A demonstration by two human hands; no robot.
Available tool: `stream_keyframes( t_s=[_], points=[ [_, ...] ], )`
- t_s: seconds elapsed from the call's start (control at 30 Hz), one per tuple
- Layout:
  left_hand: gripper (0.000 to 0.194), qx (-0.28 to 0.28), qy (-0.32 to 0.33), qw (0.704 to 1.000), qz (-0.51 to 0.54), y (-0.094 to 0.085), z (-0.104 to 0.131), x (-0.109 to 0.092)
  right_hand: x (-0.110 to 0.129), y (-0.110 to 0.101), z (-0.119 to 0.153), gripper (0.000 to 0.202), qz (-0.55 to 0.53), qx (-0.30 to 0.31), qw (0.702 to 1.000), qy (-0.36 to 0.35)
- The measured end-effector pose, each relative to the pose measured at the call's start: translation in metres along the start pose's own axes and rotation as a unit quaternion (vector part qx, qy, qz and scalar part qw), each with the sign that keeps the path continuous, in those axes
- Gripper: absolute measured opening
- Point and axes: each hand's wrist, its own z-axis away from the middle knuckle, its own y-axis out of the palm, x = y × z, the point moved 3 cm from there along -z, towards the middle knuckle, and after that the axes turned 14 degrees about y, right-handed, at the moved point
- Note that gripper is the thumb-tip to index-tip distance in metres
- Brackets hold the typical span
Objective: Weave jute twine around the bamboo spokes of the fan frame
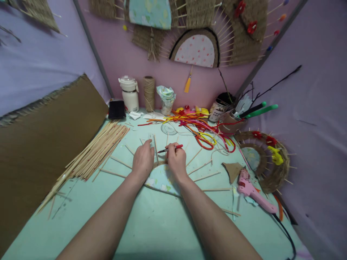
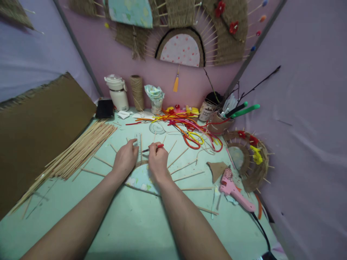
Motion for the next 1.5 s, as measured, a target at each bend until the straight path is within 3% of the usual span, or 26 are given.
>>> stream_keyframes(
  t_s=[1.5],
  points=[
    [0.041,-0.009,-0.016,0.999,0.051,-0.0034,-0.0005,0.0003,-0.0019,-0.0003,-0.0007,0.028,-0.011,-0.003,1.0,-0.007]
  ],
)
